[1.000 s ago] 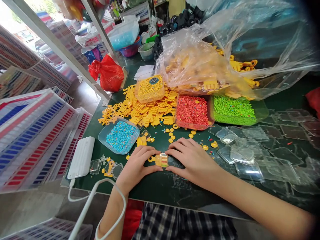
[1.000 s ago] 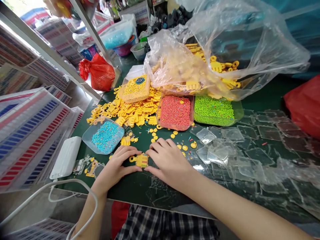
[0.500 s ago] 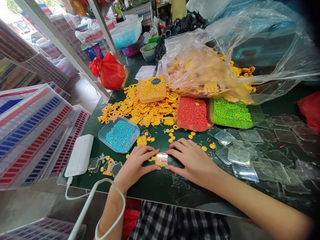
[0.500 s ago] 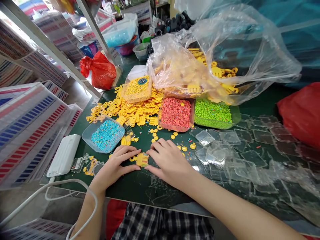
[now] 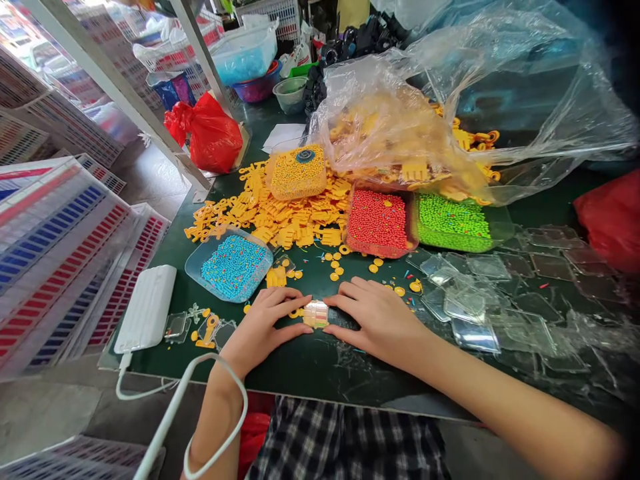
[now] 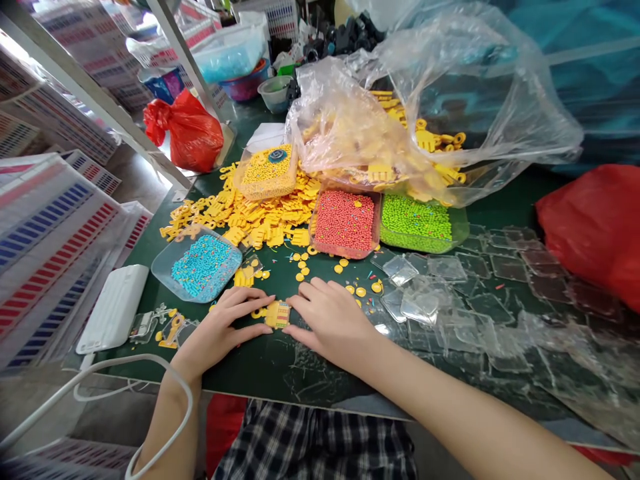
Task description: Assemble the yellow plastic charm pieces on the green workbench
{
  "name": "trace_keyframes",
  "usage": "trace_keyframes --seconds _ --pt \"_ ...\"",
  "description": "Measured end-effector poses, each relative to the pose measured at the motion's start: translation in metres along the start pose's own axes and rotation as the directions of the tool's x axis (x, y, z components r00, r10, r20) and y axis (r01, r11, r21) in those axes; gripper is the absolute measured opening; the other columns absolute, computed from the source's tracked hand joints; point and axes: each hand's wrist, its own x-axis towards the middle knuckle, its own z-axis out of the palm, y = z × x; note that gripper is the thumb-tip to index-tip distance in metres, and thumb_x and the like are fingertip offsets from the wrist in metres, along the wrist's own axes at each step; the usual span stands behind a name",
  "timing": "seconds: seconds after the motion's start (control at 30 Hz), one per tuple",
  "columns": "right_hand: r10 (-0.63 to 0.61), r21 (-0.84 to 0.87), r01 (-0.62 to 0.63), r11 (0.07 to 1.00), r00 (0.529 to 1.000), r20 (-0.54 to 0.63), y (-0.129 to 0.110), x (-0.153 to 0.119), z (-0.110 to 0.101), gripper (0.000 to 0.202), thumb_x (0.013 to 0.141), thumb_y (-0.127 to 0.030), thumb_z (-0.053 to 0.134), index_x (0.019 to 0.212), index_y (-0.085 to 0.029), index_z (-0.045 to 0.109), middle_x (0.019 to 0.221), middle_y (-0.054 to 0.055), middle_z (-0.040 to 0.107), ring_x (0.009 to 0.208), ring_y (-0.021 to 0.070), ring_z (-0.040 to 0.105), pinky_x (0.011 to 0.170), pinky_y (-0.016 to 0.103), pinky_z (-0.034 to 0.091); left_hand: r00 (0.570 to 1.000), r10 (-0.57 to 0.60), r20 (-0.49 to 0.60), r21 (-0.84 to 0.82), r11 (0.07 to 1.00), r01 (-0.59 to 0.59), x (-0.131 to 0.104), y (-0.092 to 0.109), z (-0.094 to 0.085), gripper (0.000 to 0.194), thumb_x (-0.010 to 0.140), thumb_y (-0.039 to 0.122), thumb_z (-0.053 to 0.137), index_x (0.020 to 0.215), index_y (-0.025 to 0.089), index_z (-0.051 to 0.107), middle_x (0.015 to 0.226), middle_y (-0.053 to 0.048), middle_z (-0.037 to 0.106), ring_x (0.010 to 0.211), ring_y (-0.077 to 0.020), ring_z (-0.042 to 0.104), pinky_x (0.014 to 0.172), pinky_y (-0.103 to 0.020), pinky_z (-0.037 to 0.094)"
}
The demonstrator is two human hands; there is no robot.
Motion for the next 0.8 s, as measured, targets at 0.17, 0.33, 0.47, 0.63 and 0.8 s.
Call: trace_keyframes --seconds 0.17,0.33,0.47,0.63,0.8 --pt "0.217 -0.005 -0.221 0.975 0.952 0.215 -0.008 0.009 -0.010 0.029 0.084 -0.045 0.067 0.104 -0.024 0.070 0.068 0.002 0.068 0.066 0.0204 0.062 0.056 0.028 0.030 0.999 -0.026 0.022 0.028 0.999 0.025 0.005 0.003 -0.004 0.034 0.082 0.039 0.070 0.113 0.026 0.068 0.106 -0.006 0.067 0.100 -0.0230 0.061 0.087 -0.038 0.049" --pt "0.330 -0.005 -0.345 0.939 0.892 0.308 -0.017 0.015 -0.021 0.031 0.083 -0.046 0.067 0.108 -0.028 0.070 0.076 0.003 0.073 0.074 0.0235 0.067 0.055 0.028 0.032 0.995 0.016 0.104 0.115 0.993 -0.028 0.016 0.001 -0.012 0.034 0.078 0.042 0.074 0.108 0.025 0.071 0.100 -0.005 0.068 0.091 -0.0226 0.062 0.079 -0.035 0.049" --pt "0.335 0.037 -0.356 0.934 0.905 0.263 -0.020 0.016 -0.025 0.029 0.081 -0.044 0.070 0.106 -0.029 0.072 0.089 0.003 0.075 0.084 0.0236 0.068 0.061 0.028 0.037 0.993 0.107 0.048 0.095 0.989 -0.111 0.020 -0.003 -0.014 0.029 0.076 0.042 0.076 0.100 0.026 0.073 0.096 -0.004 0.070 0.090 -0.0224 0.063 0.079 -0.034 0.050" --pt "0.284 0.097 -0.324 0.941 0.913 0.295 -0.017 0.021 -0.030 0.033 0.077 -0.041 0.073 0.105 -0.024 0.071 0.075 0.000 0.070 0.074 0.0179 0.063 0.057 0.024 0.031 0.994 0.097 -0.050 0.037 0.995 -0.095 0.018 -0.004 -0.008 0.027 0.071 0.035 0.078 0.094 0.022 0.072 0.097 -0.004 0.071 0.090 -0.0232 0.065 0.081 -0.035 0.053" --pt "0.301 0.270 -0.379 0.885 0.908 0.290 -0.014 0.026 -0.034 0.031 0.080 -0.047 0.067 0.091 -0.018 0.070 0.059 -0.005 0.054 0.055 0.0099 0.046 0.052 0.023 0.025 0.960 0.166 -0.224 0.063 0.986 -0.155 0.015 0.000 -0.005 0.025 0.072 0.035 0.075 0.093 0.023 0.070 0.096 -0.004 0.071 0.091 -0.0229 0.064 0.083 -0.036 0.052"
